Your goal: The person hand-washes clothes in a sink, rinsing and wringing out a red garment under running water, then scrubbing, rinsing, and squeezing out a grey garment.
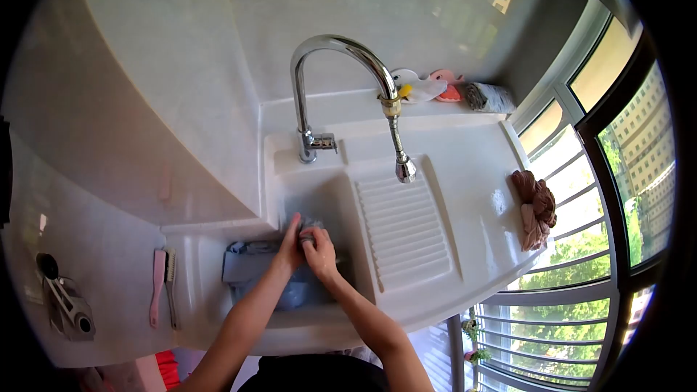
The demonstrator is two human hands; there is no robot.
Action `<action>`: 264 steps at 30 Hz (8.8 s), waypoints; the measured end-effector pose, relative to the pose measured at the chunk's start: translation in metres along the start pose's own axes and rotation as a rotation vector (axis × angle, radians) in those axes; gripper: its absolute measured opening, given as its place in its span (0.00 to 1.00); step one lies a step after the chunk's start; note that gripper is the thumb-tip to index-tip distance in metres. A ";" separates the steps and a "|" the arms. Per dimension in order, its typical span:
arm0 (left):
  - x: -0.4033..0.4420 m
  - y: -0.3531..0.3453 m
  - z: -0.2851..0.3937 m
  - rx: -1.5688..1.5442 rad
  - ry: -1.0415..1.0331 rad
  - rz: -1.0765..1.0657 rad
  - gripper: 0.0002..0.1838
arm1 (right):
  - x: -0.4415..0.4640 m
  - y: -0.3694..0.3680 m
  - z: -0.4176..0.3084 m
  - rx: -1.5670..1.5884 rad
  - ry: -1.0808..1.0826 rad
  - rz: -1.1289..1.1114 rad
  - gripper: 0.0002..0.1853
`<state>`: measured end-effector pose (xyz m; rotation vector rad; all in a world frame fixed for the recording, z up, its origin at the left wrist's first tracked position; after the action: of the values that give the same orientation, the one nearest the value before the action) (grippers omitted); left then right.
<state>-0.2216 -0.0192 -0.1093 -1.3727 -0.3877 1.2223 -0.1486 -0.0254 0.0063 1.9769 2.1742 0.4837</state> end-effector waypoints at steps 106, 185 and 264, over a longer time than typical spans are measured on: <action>-0.119 -0.186 0.063 0.543 -0.563 -0.313 0.15 | 0.003 0.001 -0.012 1.622 -0.562 -0.379 0.51; -0.145 -0.188 0.016 0.500 -0.709 -0.301 0.26 | -0.024 0.085 -0.037 1.316 -0.499 0.193 0.23; 0.088 -0.246 0.117 1.976 -0.966 0.482 0.16 | 0.044 0.212 0.000 -1.094 0.163 -0.050 0.44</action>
<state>-0.1779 0.1745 0.0963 0.9091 0.5425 1.6539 0.0447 0.0337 0.0829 1.2648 1.4350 1.4558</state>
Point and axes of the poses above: each hand's wrist, its own x-axis towards the middle knuckle, its own y-axis out of the back of the hand, z = x × y, the point moved 9 cm from there along x, towards the middle knuckle, and after that the axes turned 3 degrees about -z, right-handed, at the moved point
